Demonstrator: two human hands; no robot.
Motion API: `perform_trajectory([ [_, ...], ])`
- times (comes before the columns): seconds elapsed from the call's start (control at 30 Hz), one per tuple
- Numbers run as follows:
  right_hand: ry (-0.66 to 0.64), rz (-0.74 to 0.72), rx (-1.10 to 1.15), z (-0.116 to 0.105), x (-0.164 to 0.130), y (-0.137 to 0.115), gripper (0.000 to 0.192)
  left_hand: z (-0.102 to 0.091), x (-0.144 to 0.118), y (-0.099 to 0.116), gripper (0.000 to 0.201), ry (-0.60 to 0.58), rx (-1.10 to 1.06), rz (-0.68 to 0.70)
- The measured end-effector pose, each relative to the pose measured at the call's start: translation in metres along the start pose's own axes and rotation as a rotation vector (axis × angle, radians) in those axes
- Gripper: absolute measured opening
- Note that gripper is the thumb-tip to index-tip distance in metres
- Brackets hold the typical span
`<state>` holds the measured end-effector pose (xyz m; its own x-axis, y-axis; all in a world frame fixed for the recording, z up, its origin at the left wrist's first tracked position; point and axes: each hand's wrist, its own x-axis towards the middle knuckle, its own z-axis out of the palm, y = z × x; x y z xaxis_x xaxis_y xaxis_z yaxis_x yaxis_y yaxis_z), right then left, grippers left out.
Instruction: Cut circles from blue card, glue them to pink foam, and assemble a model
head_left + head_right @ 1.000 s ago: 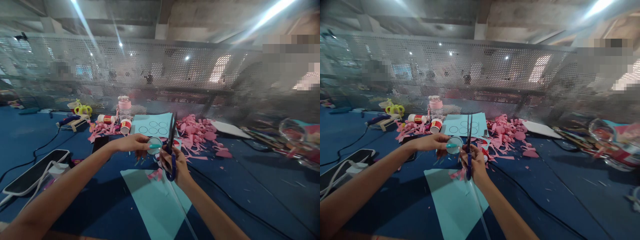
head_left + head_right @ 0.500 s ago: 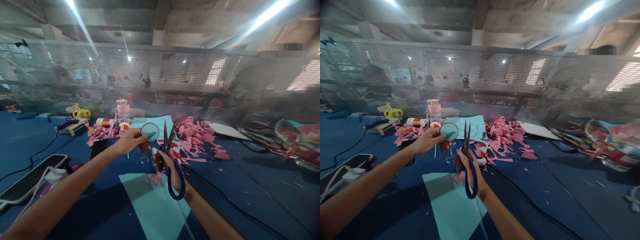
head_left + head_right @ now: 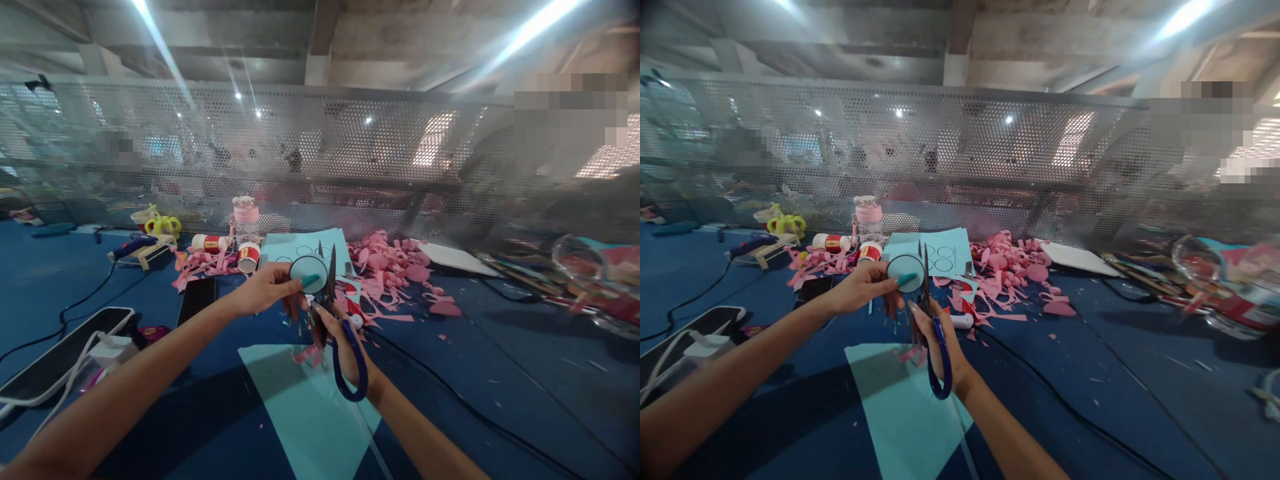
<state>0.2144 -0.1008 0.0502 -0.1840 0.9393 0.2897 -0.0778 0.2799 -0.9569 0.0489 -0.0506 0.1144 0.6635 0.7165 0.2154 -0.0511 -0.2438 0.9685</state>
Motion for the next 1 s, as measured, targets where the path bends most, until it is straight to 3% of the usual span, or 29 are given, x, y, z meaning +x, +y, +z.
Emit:
perform_trajectory([
  [0.47, 0.069, 0.007, 0.044, 0.0017, 0.0019, -0.0034, 0.038, 0.0066, 0.0, -0.004, 0.04, 0.032, -0.017, -0.007],
  [1.0, 0.027, 0.07, 0.107, 0.0036, 0.002, -0.0044, 0.038, 0.0089, 0.0002, -0.0037, 0.042, 0.051, 0.017, -0.003],
])
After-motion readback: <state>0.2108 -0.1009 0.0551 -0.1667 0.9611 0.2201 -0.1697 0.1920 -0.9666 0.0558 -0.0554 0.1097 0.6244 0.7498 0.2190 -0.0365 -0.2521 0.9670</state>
